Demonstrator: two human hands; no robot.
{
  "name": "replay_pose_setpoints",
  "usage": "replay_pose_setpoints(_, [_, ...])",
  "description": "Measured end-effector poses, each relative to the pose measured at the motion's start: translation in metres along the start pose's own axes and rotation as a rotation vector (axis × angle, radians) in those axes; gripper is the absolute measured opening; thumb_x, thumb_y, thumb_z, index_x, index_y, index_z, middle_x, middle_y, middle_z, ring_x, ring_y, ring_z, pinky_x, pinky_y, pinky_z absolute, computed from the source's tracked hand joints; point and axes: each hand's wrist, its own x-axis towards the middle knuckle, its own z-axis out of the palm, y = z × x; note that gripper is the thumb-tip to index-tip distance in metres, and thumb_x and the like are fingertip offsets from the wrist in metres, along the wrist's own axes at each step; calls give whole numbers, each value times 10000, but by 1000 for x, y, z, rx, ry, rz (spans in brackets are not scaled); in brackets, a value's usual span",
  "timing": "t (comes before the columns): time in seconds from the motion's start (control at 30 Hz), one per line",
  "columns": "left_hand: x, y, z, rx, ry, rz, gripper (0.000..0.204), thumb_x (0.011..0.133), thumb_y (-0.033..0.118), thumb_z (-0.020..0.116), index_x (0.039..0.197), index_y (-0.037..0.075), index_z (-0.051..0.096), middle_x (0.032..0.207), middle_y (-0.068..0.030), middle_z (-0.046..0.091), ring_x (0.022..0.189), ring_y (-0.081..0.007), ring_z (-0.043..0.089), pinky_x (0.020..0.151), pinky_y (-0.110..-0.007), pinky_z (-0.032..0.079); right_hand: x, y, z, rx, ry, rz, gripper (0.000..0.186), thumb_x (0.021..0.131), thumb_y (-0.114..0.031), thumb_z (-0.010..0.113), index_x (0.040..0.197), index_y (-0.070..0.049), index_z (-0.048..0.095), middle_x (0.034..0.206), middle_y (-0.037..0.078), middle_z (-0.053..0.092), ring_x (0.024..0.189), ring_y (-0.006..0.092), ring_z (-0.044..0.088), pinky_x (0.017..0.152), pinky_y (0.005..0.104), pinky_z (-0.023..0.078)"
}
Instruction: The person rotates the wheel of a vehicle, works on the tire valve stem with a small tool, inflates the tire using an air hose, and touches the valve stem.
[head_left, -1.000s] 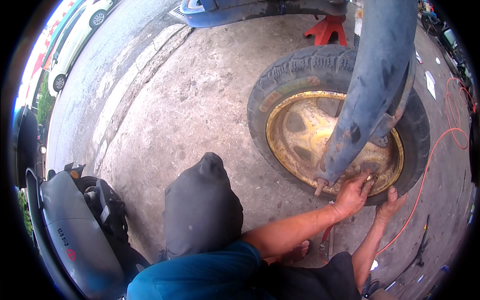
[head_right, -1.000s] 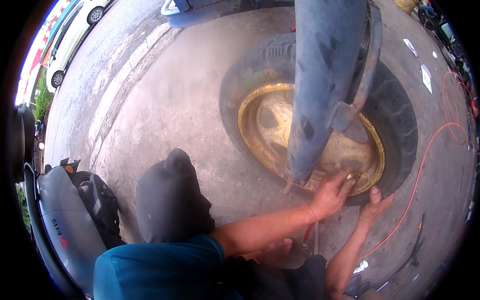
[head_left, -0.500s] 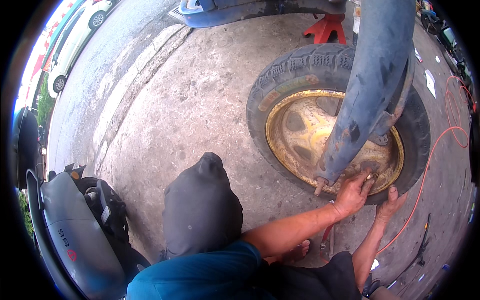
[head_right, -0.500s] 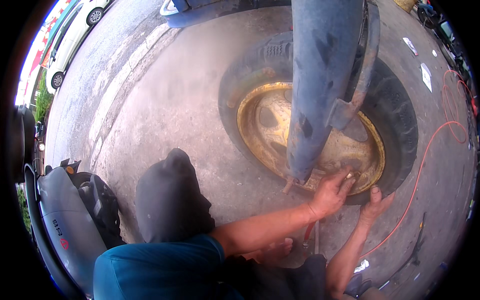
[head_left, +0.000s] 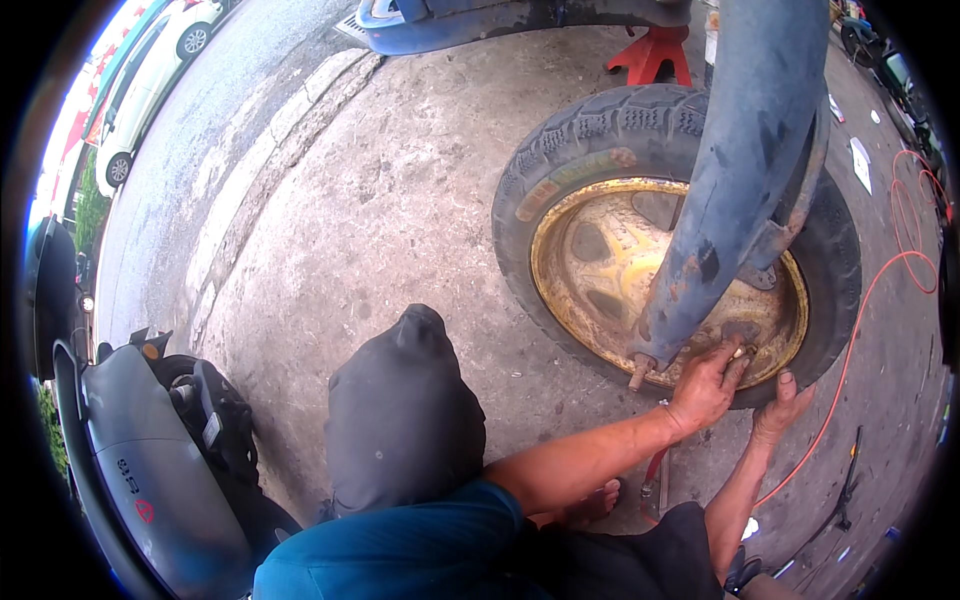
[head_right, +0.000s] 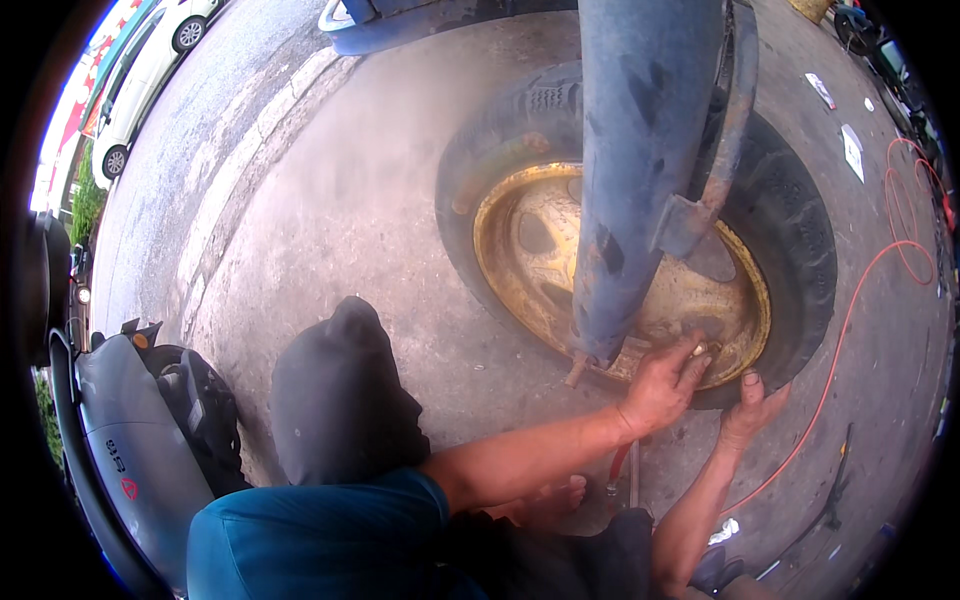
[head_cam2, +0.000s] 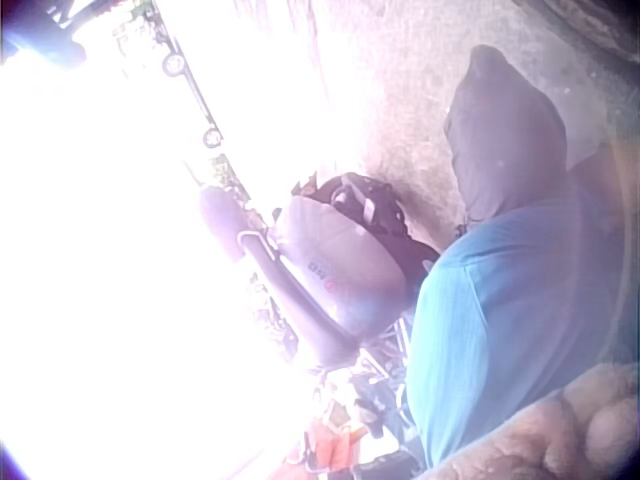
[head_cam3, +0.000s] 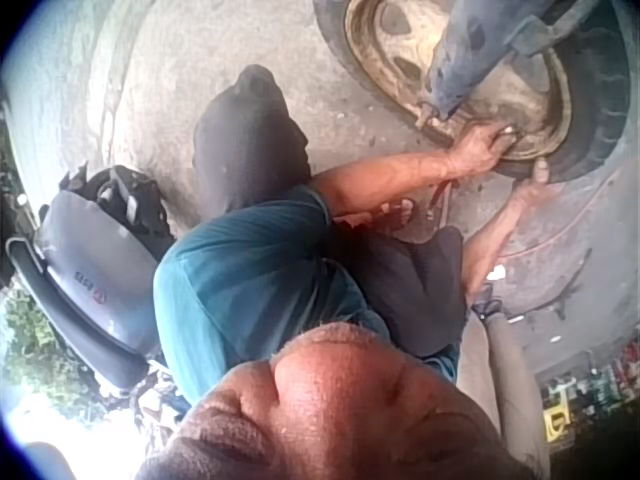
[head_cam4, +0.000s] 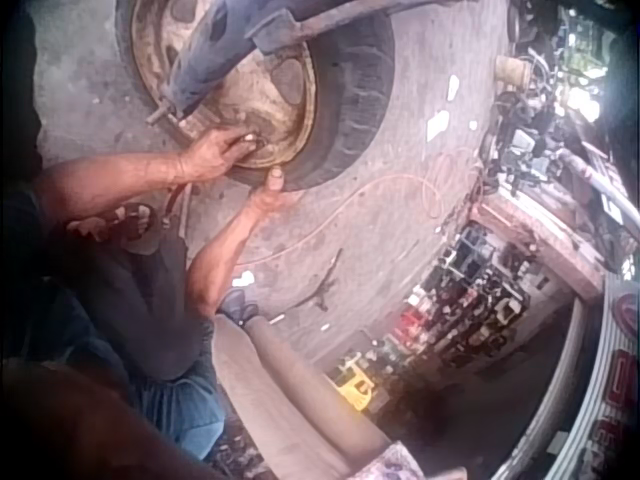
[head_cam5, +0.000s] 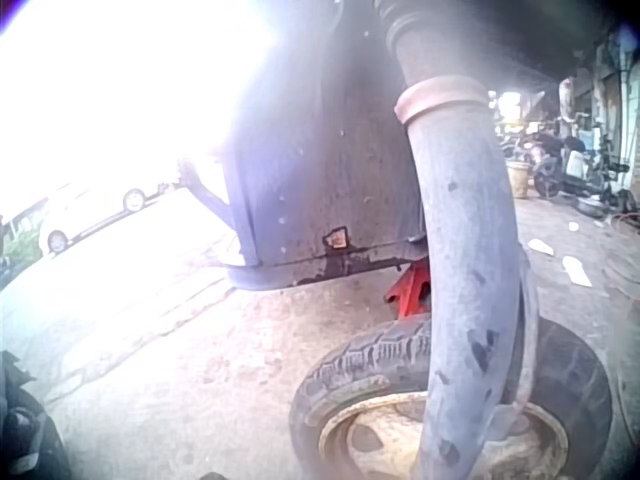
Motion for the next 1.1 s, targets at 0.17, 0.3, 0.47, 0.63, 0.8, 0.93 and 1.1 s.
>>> replay_pose_setpoints(0.17, [0,2,-2,-3,-26,-19,349,880,159,536,1155,-55,519,1071,-253,582,1015,-378,564,849,-391,460,-1,0,0,27,3,6,696,699,-368,662,1196,70,450,1155,127,509,1025,231,493,904,328,370])
replay_pose_setpoints(0.3, [1,0,1,-16,2,-1,339,870,151,557,1134,-60,531,1037,-254,590,985,-376,574,832,-384,458,1,1,-1,31,-9,-8,706,701,-379,669,1199,70,445,1158,127,505,1029,232,490,908,329,368])
replay_pose_setpoints(0.47, [1,-1,2,-26,47,41,329,861,142,576,1115,-64,541,995,-252,601,947,-373,589,810,-378,459,0,1,1,9,4,-19,717,704,-380,677,1205,72,435,1156,126,504,1028,234,490,914,330,364])
replay_pose_setpoints(0.63, [1,-1,2,-21,43,38,324,858,137,576,1115,-58,545,1003,-254,602,960,-371,589,816,-379,459,0,4,-3,61,-22,5,717,708,-346,690,1222,76,422,1175,133,498,1049,239,482,929,331,357])
replay_pose_setpoints(0.8, [1,-1,3,-26,51,34,328,852,142,581,1111,-56,546,998,-253,603,954,-373,590,809,-376,461,1,21,-12,-8,16,-22,778,710,-346,716,1268,82,382,1231,153,465,1107,251,458,961,340,345])
replay_pose_setpoints(0.93, [1,0,3,-33,50,16,306,853,143,580,1094,-44,552,953,-246,608,913,-375,596,781,-382,462,1,21,-11,-52,7,-57,835,711,-390,726,1293,81,355,1264,159,437,1143,255,438,977,345,339])
replay_pose_setpoints(1.1, [1,0,3,-19,64,49,296,851,140,579,1086,-37,552,927,-238,606,886,-382,592,763,-389,460,2,9,-7,30,-51,-55,816,724,-404,717,1282,80,370,1242,157,457,1122,251,453,964,344,345])
